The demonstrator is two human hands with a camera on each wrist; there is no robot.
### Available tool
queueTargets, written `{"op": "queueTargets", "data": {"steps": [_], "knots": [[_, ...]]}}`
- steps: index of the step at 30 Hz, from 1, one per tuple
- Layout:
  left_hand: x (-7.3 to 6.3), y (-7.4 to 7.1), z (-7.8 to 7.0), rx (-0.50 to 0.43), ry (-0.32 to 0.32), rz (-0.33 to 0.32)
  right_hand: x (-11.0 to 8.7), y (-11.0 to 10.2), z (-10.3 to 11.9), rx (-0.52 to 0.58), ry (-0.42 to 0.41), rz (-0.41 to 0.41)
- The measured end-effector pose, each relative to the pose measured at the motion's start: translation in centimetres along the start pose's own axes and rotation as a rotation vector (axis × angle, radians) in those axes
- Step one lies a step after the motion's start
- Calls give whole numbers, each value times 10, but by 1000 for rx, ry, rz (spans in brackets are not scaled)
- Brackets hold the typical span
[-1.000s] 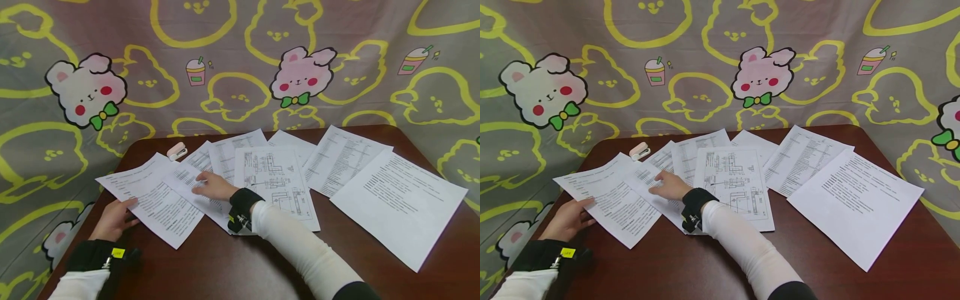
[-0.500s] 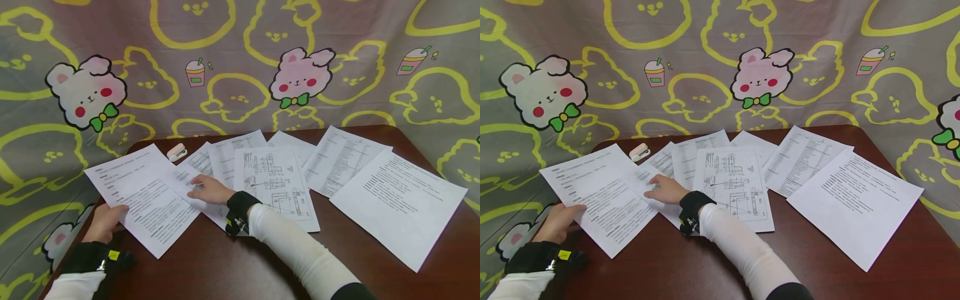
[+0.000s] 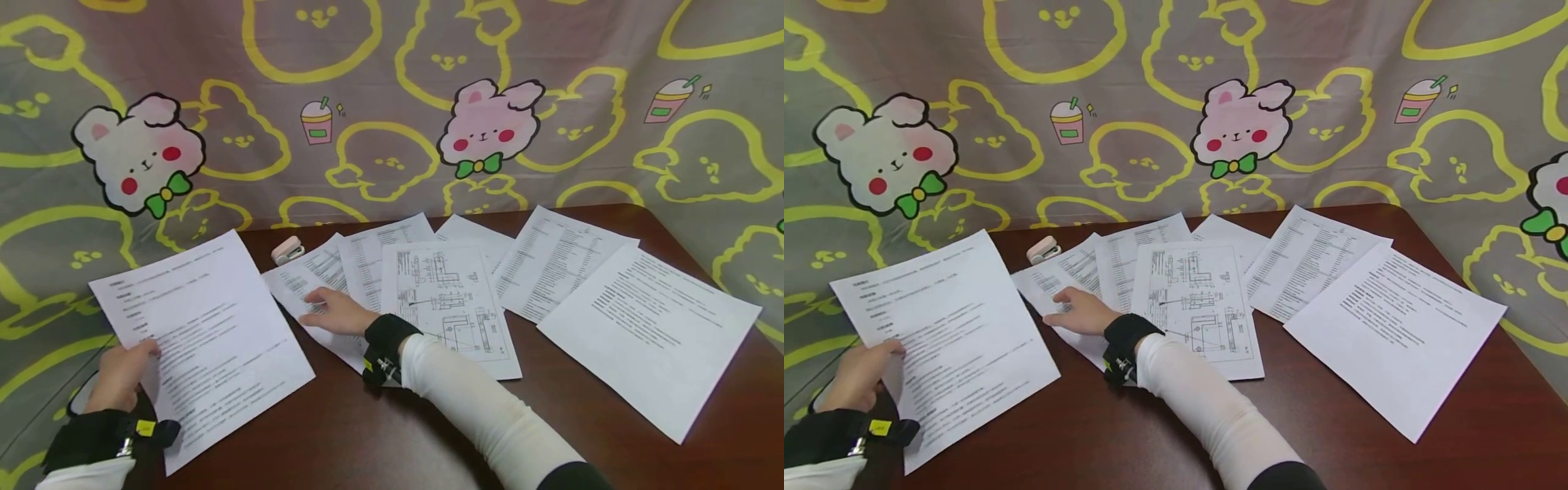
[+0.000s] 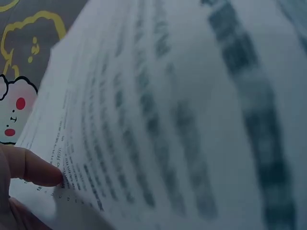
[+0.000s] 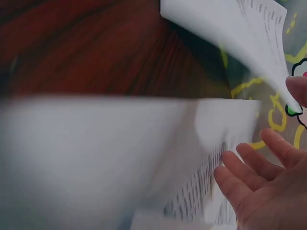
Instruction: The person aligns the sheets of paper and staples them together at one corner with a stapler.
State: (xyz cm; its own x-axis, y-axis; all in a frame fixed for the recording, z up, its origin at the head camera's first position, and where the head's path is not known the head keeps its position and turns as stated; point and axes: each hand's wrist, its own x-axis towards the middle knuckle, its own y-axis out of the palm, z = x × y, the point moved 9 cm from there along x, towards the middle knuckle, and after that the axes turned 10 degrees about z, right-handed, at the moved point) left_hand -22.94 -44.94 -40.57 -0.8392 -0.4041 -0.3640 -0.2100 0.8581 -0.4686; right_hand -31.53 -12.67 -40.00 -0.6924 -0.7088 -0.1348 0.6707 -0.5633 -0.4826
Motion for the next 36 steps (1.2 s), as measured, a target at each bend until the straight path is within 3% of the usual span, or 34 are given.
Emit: {"op": "queueTargets", "data": {"steps": [7, 9, 17, 22, 25, 28, 33, 36], "knots": [[25, -10, 17, -33, -28, -2, 3, 9, 9, 149, -28, 19], [26, -7, 16, -34, -25, -1, 3, 13, 11, 214, -27, 24], [4, 27, -15, -1, 51, 92, 8, 30, 16, 628, -46, 83], [5, 40, -24, 6, 71, 143, 8, 37, 21, 807, -83, 157], [10, 47, -23, 13, 80, 169, 6, 37, 22, 850, -94, 167], [11, 57, -23, 25, 91, 207, 5, 35, 19, 883, -74, 122], [-1, 77, -37, 51, 121, 280, 2, 30, 5, 859, 18, 2], [-7, 85, -45, 73, 137, 293, 0, 24, -4, 838, 70, -52]]}}
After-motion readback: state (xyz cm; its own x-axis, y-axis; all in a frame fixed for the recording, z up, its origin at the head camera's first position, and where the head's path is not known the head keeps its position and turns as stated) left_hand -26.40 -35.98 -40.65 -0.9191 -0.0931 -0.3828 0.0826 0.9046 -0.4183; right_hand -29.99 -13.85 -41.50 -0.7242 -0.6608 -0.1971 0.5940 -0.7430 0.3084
